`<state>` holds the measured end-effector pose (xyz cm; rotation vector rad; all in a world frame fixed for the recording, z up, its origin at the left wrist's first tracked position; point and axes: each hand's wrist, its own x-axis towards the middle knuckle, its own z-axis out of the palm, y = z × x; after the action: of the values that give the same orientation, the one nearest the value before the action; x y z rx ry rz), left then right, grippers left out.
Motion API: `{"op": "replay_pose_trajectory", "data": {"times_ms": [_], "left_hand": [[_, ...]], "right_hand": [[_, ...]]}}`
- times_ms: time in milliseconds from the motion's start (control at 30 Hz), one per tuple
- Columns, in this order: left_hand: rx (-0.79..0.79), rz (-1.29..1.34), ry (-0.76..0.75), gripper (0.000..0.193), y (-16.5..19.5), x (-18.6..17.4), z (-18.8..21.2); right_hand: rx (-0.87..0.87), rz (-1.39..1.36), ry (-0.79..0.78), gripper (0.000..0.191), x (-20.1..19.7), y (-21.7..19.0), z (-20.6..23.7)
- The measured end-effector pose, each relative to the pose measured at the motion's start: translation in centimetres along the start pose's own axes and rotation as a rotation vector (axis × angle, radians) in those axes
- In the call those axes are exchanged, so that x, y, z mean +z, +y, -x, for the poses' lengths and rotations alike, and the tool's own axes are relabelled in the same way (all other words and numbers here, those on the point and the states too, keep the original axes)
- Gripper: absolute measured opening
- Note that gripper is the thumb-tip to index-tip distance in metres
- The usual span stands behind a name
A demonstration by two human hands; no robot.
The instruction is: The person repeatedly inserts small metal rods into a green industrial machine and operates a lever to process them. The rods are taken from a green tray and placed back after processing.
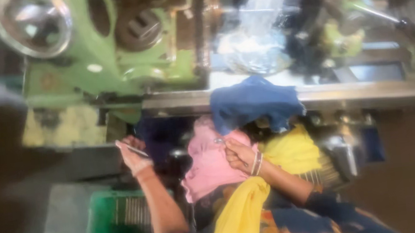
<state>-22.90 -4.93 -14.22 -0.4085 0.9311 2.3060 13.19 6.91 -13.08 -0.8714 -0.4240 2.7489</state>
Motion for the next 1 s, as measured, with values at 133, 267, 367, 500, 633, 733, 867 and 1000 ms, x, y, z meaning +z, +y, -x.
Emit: {"op": "replay_pose_trajectory", "data": {"times_ms": [133, 267, 367, 500, 633, 733, 867, 1000], "left_hand": [[0.187, -0.826, -0.273, 0.035, -2.6, 1.6, 5.2], [0.289, -0.826, -0.357, 0.026, -5.5, 5.2, 8.0], [0.663, -0.846, -0.488, 0.026, -5.3, 8.8, 9.5], [0.706, -0.629, -0.551, 0.017, -3.1, 15.2, 11.5], [0.537, -0.372, -0.628, 0.021, -1.1, 19.5, 15.6], [0.472, -0.298, -0.889, 0.021, -1.6, 20.9, 20.2], [0.750, -1.263, -0.920, 0.017, -4.0, 20.3, 25.8], [0.382, -1.426, -0.980, 0.041, -7.5, 17.1, 27.7]], "right_hand": [[0.014, -0.121, -0.103, 0.021, -0.6, 0.1, -0.1], [-0.004, -0.094, -0.059, 0.025, -0.3, -0.4, 1.0], [-0.091, -0.038, 0.027, 0.017, 0.0, -1.2, 2.9], [-0.137, -0.091, 0.069, 0.016, 0.0, -1.8, 5.0], [-0.181, -0.086, 0.106, 0.008, 0.5, -1.4, 5.4], [-0.249, -0.025, 0.056, 0.015, 1.4, -1.3, 5.6], [-0.397, 0.050, 0.073, 0.017, 2.7, -2.1, 7.2], [-0.333, -0.123, 0.051, 0.011, 3.3, -2.5, 9.3]]}}
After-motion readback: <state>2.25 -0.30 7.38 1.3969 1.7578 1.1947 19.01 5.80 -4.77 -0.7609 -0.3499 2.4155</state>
